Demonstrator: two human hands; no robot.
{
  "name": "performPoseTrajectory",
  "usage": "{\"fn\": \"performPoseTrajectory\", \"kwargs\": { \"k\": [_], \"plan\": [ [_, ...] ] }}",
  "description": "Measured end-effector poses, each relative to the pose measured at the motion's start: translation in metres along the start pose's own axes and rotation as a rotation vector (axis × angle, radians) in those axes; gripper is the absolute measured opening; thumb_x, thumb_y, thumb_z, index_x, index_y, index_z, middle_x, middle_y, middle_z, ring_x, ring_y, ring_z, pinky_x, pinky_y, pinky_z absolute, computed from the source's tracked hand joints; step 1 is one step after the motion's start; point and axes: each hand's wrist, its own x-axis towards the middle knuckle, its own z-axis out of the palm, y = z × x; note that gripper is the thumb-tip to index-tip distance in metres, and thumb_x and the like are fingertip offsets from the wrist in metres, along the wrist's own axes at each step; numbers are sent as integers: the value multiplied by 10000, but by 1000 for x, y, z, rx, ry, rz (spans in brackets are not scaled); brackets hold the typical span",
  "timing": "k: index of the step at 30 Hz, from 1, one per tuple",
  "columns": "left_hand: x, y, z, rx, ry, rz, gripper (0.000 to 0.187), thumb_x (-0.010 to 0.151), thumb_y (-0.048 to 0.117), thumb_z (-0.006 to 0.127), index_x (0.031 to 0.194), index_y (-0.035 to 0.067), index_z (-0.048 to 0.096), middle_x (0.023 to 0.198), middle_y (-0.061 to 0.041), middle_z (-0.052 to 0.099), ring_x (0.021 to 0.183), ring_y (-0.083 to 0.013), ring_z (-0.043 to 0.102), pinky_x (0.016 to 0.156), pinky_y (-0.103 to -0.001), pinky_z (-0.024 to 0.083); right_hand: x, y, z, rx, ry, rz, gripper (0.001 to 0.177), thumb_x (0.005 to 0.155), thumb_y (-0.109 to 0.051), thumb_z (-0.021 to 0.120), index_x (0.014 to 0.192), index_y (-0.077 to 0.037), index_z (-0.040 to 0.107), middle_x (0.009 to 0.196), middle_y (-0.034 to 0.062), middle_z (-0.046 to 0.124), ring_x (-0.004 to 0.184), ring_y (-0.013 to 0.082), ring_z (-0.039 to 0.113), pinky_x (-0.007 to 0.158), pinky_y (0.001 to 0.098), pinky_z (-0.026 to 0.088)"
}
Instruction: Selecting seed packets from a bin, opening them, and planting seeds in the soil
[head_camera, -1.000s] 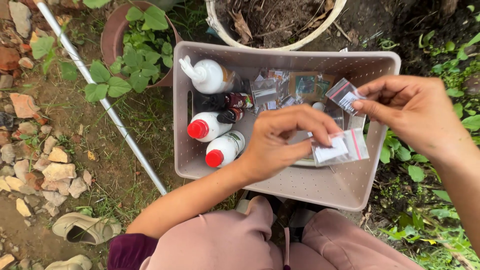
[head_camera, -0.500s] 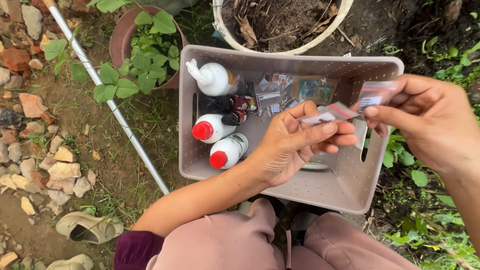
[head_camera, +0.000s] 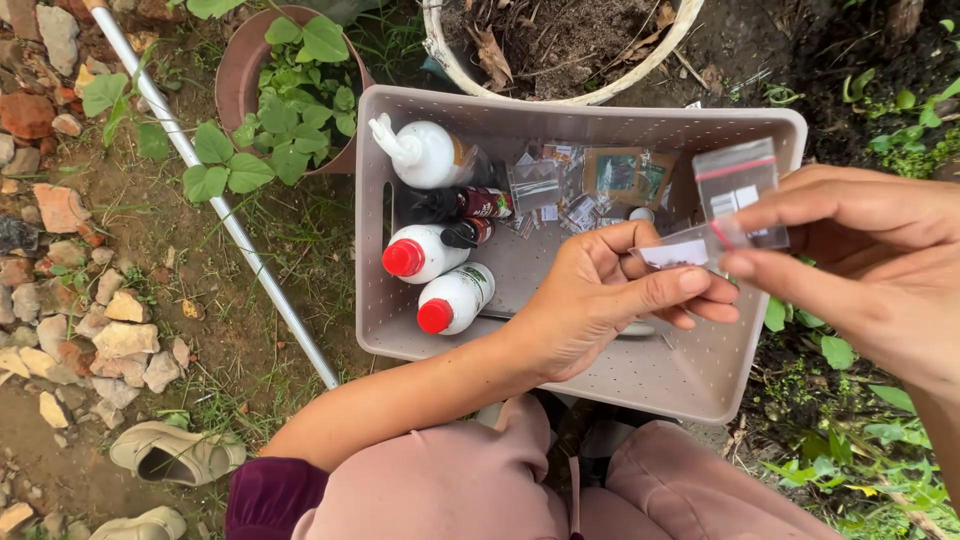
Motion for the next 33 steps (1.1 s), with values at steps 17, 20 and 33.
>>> {"fn": "performPoseTrajectory", "kwargs": {
  "k": [17,20,33],
  "plan": [
    [-13,23,9,421,137,281,313,906,79,769,1184,20,638,1131,-200,753,1016,-190,755,937,-264,625,-15,35,-25,-266,96,-364,270,977,160,691,1240,129,633,1421,270,535,1338,345,596,1317,407,471],
    [-13,21,11,442,162,319,304,912,38,758,1190,17,636,1116,-205,754,1025,-187,753,970,-265,621,-16,24,-19,-290,196,-146,155,1122,105,690,1277,107,680,1324,218,569,1197,251,613,1052,290,510],
    [-13,26,12,491,154,303,309,904,59,765,1185,35,639,1129,-186,757,1025,-189,759,979,-262,618,-8,14,-18,-252,125,-41,79,999,8,736,1070,42,741,996,155,663,884,191,615,738,241,480]
  ]
}}
